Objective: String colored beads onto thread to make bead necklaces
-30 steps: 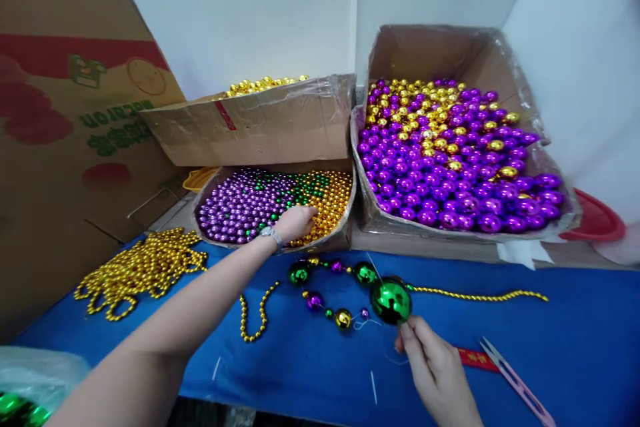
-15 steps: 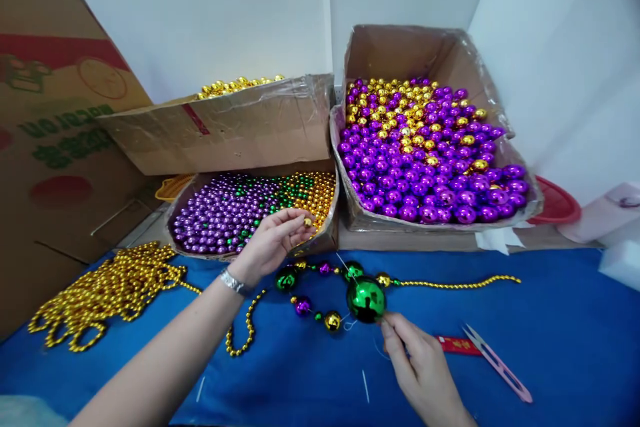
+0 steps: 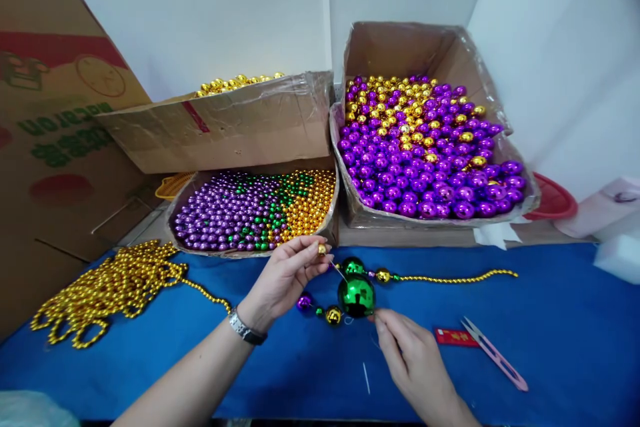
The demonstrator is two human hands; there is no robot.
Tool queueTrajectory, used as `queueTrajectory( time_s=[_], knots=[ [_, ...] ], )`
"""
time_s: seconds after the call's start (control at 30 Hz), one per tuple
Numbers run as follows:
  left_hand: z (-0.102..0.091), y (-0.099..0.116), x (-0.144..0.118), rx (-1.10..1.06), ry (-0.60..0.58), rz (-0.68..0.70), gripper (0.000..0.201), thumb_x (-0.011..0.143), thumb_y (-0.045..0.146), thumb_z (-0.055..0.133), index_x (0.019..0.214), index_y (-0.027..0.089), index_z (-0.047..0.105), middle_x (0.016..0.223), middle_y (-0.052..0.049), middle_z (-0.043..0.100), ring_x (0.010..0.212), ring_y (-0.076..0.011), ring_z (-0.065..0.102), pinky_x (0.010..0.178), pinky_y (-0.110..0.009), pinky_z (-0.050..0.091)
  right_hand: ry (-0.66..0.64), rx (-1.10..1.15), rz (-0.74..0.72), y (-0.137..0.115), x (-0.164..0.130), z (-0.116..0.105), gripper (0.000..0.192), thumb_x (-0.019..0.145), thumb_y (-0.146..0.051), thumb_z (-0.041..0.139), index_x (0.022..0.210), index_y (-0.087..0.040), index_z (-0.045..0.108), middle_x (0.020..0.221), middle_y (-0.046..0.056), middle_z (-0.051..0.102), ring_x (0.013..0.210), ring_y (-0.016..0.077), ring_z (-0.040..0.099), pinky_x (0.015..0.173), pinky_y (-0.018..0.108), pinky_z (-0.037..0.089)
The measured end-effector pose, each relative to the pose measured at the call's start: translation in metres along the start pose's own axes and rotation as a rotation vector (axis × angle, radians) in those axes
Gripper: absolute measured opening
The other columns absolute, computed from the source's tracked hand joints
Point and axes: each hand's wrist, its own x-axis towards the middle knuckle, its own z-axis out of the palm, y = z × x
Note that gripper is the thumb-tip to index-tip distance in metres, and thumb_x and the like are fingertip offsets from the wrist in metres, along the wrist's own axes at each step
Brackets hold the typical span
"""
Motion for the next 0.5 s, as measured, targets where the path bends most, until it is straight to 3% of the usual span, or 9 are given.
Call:
queueTrajectory(
  time_s=[0.13,0.27,0.37,0.5],
  knots=[
    [0.003,0.000,-0.003,0.044,-0.007,0.024,0.017,0.081,0.020,0.064,0.096,0.011,0.062,0.088,-0.006,0.067,0.077,-0.0116,0.065,0.070,-0.020,0.053,0.008,-0.037,-0.003,0.003,-0.004,-0.002,0.020,0.096,-0.019,0.034,0.090,-0.021,0.053,0.074,0.002,0.059,0.071,0.0170,0.059,0.066,0.028,0.043],
    [0.008,-0.007,-0.007,0.223,-0.017,0.102,0.021,0.077,0.021,0.068,0.096,0.013,0.062,0.088,-0.004,0.067,0.076,-0.0111,0.064,0.071,-0.021,0.052,0.023,-0.101,0.003,0.009,-0.010,-0.004,0.020,0.096,-0.020,0.034,0.096,-0.021,0.054,0.079,0.004,0.062,0.079,0.0195,0.062,0.070,0.030,0.046],
    [0.014,-0.027,-0.013,0.396,-0.063,0.104,0.023,0.074,0.022,0.071,0.094,0.014,0.062,0.089,-0.004,0.067,0.077,-0.0125,0.062,0.070,-0.023,0.052,0.020,-0.105,0.099,0.021,-0.018,0.003,0.018,0.096,-0.022,0.034,0.106,-0.021,0.050,0.086,0.005,0.066,0.080,0.0189,0.064,0.067,0.027,0.048],
    [0.018,-0.064,-0.021,0.602,-0.116,0.109,0.016,0.079,0.028,0.065,0.085,0.012,0.066,0.088,-0.008,0.070,0.076,-0.0155,0.063,0.068,-0.025,0.051,-0.060,-0.094,0.190,0.044,-0.033,0.013,0.016,0.096,-0.023,0.034,0.094,-0.021,0.050,0.076,0.002,0.066,0.068,0.0160,0.065,0.058,0.023,0.049]
  ],
)
